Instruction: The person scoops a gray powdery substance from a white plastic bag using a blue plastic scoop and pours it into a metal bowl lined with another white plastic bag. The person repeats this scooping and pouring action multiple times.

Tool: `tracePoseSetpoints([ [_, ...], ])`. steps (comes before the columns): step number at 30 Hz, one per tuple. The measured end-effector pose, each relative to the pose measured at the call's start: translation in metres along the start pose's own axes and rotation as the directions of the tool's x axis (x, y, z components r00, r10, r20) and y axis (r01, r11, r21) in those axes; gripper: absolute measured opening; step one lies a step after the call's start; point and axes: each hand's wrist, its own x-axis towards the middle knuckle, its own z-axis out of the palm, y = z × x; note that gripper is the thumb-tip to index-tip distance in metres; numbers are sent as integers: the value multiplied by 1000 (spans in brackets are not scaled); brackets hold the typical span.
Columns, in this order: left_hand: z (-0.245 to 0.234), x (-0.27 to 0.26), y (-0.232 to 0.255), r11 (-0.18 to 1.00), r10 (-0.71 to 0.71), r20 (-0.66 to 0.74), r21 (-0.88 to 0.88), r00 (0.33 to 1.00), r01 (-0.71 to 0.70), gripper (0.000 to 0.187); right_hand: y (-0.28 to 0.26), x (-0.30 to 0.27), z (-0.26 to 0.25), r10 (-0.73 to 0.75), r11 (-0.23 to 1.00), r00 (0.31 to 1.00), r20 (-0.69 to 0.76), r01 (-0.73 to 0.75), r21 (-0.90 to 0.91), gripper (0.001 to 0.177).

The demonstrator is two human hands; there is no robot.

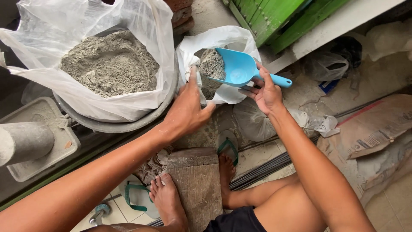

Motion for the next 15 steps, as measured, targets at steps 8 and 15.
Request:
tracePoseSetpoints([
  [8,14,13,-13,999,32,-60,17,998,-31,94,-24,-49,-16,1,999,995,-100,4,51,50],
  [15,24,-3,6,981,131,-80,155,988,-117,96,-71,-81,5,-28,986,986,-162,54,156,53],
])
